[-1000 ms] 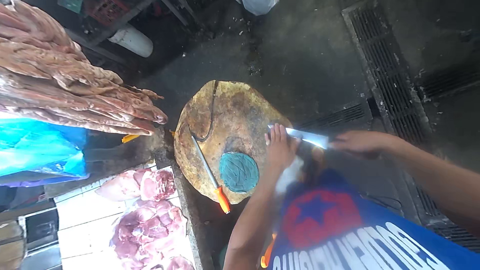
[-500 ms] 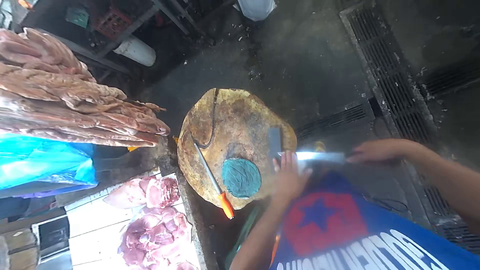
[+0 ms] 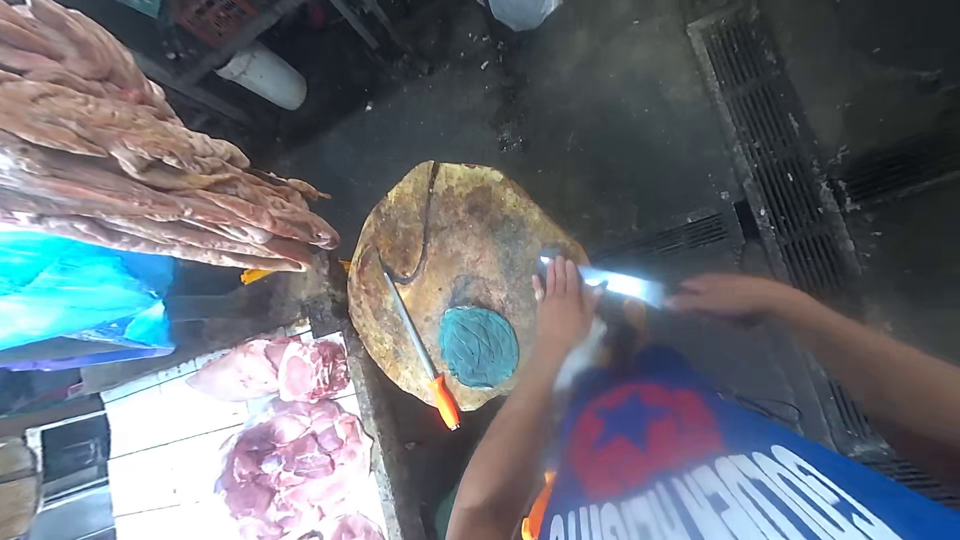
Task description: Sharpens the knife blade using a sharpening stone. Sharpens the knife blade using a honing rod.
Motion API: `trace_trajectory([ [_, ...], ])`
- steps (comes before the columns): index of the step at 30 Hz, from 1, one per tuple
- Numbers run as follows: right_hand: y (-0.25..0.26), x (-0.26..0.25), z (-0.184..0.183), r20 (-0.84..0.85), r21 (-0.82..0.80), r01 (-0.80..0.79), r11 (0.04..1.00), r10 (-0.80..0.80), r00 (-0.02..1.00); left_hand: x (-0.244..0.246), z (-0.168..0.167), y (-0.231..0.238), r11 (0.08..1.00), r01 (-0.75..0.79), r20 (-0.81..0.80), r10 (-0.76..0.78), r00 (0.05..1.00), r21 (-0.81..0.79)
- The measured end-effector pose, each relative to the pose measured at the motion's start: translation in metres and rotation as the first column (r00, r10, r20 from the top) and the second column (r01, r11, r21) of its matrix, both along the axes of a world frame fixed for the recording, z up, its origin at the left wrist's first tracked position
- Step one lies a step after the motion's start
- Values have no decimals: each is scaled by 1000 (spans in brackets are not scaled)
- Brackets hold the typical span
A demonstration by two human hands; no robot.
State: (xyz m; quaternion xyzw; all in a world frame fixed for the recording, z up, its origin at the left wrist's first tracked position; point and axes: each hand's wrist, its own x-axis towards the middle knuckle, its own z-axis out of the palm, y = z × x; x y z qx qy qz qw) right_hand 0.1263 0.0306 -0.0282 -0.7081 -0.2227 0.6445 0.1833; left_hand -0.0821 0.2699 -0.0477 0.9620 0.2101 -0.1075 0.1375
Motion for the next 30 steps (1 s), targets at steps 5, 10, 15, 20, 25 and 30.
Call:
trace_trajectory([
  [5, 4, -45, -14, 56, 104, -218, 970, 213, 975, -71, 14, -8, 997, -39, -142, 29, 989, -64],
  [10, 139, -41, -19, 236, 162, -100, 982, 60, 970, -15, -26, 134, 993, -115, 35, 114, 993, 38],
  [15, 94, -42, -30, 206, 209, -121, 970, 78, 975, -45, -5, 90, 995, -25, 60, 19, 998, 98],
  [20, 27, -51, -16, 75, 140, -281, 949, 273, 959, -97, 9, -1, 999, -50, -76, 49, 996, -6],
  [25, 155, -24, -30, 255, 160, -157, 974, 113, 960, -24, -23, 136, 989, -134, 25, 132, 991, 59],
  [30, 95, -32, -32, 251, 241, -157, 958, 95, 963, -41, -5, 87, 996, -40, 70, 35, 997, 77],
])
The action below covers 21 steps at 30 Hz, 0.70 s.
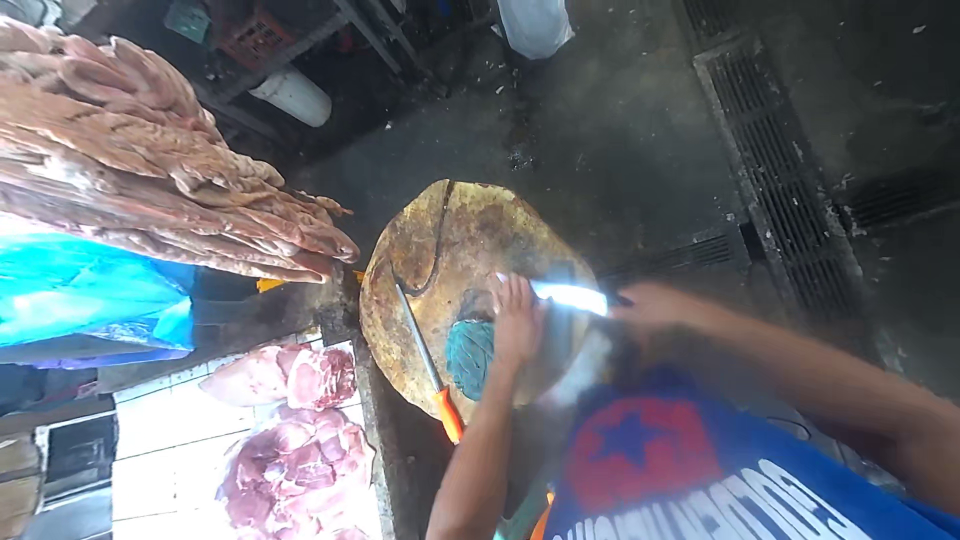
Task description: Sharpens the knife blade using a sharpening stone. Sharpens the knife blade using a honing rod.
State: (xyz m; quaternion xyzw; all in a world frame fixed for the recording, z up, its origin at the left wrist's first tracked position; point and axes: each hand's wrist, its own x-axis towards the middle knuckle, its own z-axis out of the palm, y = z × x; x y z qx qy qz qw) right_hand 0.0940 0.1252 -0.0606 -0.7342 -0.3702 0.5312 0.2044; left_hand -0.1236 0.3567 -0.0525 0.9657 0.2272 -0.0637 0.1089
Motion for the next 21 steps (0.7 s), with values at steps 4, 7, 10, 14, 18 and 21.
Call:
trace_trajectory([
  [4, -79, -25, 5, -118, -80, -133, 988, 123, 985, -52, 8, -90, 995, -17, -90, 8, 996, -96],
  [7, -18, -19, 18, -58, -79, -72, 994, 68, 996, -13, 15, -36, 991, -94, -173, 77, 982, -93],
  [10, 61, -6, 1, 41, -46, 66, 997, -64, 997, 33, -16, 55, 993, -115, -45, 115, 992, -5],
  [14, 27, -4, 2, 29, 19, 50, 999, -51, 998, 22, -7, 24, 998, -53, 26, 52, 998, 46],
  [18, -79, -24, 4, -104, -86, -101, 991, 92, 990, -45, 3, -86, 999, 0, -74, -3, 997, -38],
  [21, -47, -28, 19, -59, -69, -70, 995, 66, 996, -18, 17, -62, 994, -80, -169, 66, 983, -77],
])
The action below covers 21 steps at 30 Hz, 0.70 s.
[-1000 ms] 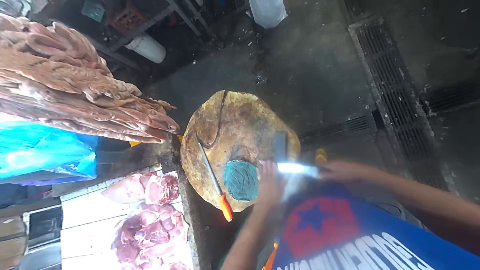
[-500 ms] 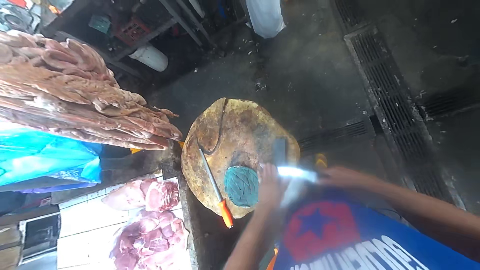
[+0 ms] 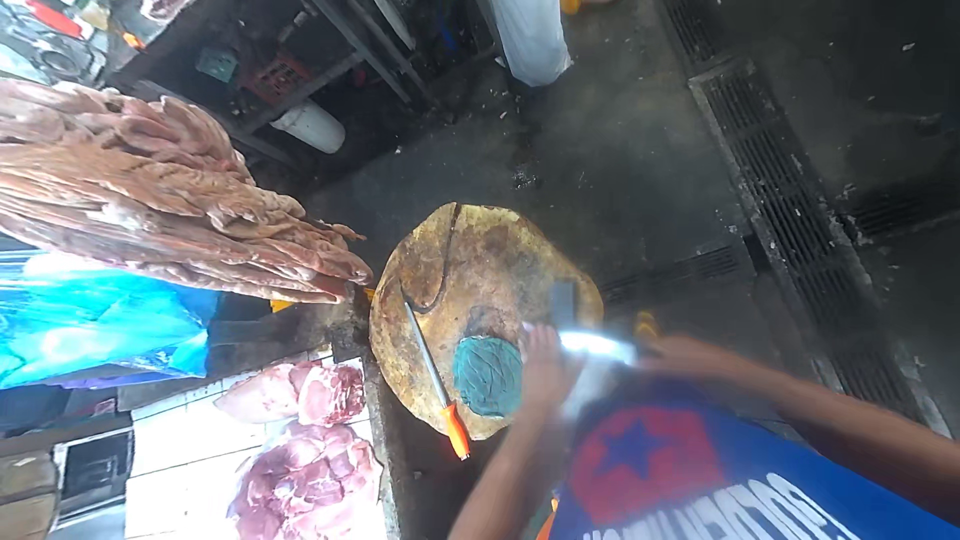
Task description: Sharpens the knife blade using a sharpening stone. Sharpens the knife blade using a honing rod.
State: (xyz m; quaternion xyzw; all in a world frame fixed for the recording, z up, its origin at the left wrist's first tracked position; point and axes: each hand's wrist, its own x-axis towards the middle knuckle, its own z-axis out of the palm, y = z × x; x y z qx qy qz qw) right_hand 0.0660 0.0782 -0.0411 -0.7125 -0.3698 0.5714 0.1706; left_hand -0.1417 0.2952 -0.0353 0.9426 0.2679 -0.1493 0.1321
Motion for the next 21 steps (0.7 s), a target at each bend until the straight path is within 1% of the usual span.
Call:
trace_trajectory([
  [1, 28, 3, 4, 30, -3, 37, 999, -37, 999, 19, -1, 28, 1000, -29, -20, 29, 999, -11],
  [2, 57, 7, 3, 66, 5, 88, 996, -88, 994, 37, -12, 60, 999, -45, 9, 44, 999, 10],
  [3, 83, 11, -2, 100, 26, 134, 991, -136, 986, 56, -24, 92, 997, -65, 71, 62, 996, 44],
  [4, 102, 14, -5, 110, 54, 187, 981, -192, 975, 72, -30, 115, 995, -86, 111, 79, 991, 53],
  [5, 111, 14, -9, 115, 72, 232, 970, -239, 964, 83, -31, 127, 994, -94, 129, 86, 988, 60],
  [6, 107, 14, -12, 110, 80, 251, 965, -259, 960, 87, -28, 124, 994, -80, 135, 69, 988, 79],
  [7, 88, 15, -13, 94, 83, 237, 968, -244, 965, 83, -24, 105, 993, -42, 143, 26, 989, 113],
  [9, 24, 20, -17, 50, 67, 145, 987, -149, 988, 53, -17, 38, 989, 45, 139, -65, 988, 141],
  [11, -42, 26, -12, 5, 1, 44, 999, -44, 999, 23, -11, -27, 994, 101, 51, -103, 993, 43],
  [12, -61, 28, -7, -8, -38, 21, 999, -21, 1000, 18, -8, -48, 994, 105, 18, -105, 994, -4],
  [13, -67, 27, 0, -26, -69, 21, 997, -22, 999, 20, -4, -55, 994, 101, -9, -101, 995, -32],
  [14, -62, 26, 8, -34, -85, 47, 995, -50, 998, 29, -3, -50, 995, 92, -16, -93, 996, -45],
  [16, -32, 23, 16, -16, -97, 164, 982, -167, 986, 59, -12, -16, 996, 88, 43, -88, 995, 11],
  [18, -8, 21, 10, 0, -113, 274, 955, -276, 961, 85, -20, 14, 996, 74, 114, -79, 990, 45],
  [19, -10, 18, 6, -4, -115, 279, 953, -282, 960, 86, -19, 15, 997, 72, 131, -77, 988, 39],
  [21, -35, 23, 5, -26, -101, 196, 975, -199, 980, 67, -14, -10, 994, 97, 128, -102, 986, 43],
])
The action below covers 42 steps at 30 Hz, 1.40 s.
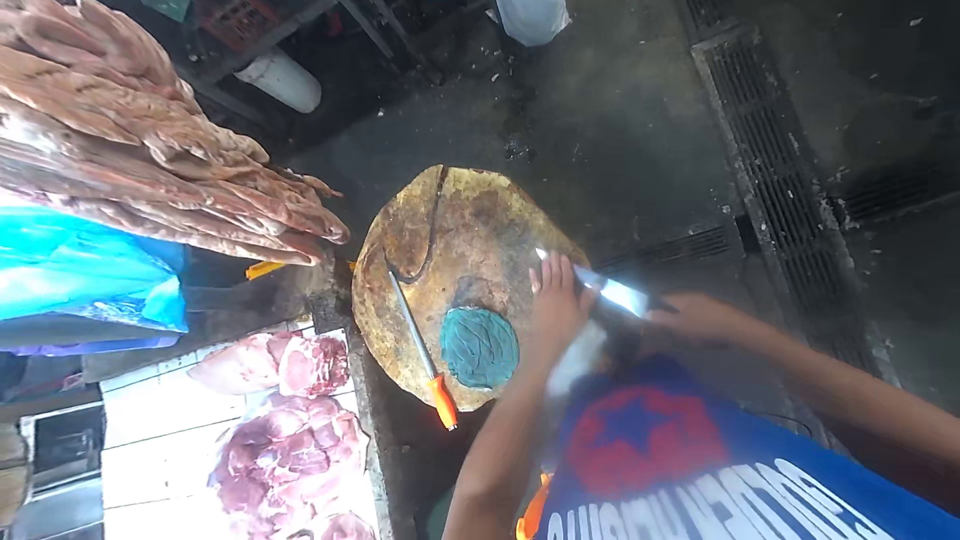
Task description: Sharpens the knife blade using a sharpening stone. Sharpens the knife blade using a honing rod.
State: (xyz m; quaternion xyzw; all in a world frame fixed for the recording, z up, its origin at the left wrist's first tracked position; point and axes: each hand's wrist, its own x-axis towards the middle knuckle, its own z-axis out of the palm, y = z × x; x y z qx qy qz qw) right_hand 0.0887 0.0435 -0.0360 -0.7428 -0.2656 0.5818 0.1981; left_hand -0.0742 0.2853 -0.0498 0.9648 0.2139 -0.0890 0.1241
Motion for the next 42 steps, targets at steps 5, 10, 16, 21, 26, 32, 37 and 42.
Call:
trace_trajectory([
  [5, -27, 9, 14, -41, -62, -87, 994, 84, 996, -26, 8, -42, 997, -27, -121, 18, 992, -72],
  [10, 9, 2, 1, -6, -35, 25, 999, -26, 1000, 10, -4, 4, 999, -52, 6, 52, 999, 8],
  [16, -22, 20, 19, -47, -70, -108, 992, 105, 993, -21, 10, -48, 991, -88, -127, 75, 989, -97],
  [21, 11, 16, 13, -35, -57, 21, 998, -23, 999, 9, 4, -4, 997, -76, 9, 76, 997, -29],
  [26, -27, 50, 26, -97, -134, -194, 972, 182, 979, -36, 13, -63, 993, -56, -150, 40, 988, -103],
  [32, 8, 13, -1, -48, -55, -25, 998, 22, 999, -19, -4, -6, 999, -51, -23, 52, 998, 19],
  [37, -43, 13, 6, -119, -87, -226, 970, 215, 969, -74, 11, -71, 995, -24, -156, 9, 988, -94],
  [42, 15, -4, 1, -54, -63, 21, 998, -25, 998, -17, -7, 4, 998, -69, -16, 69, 998, 12],
])
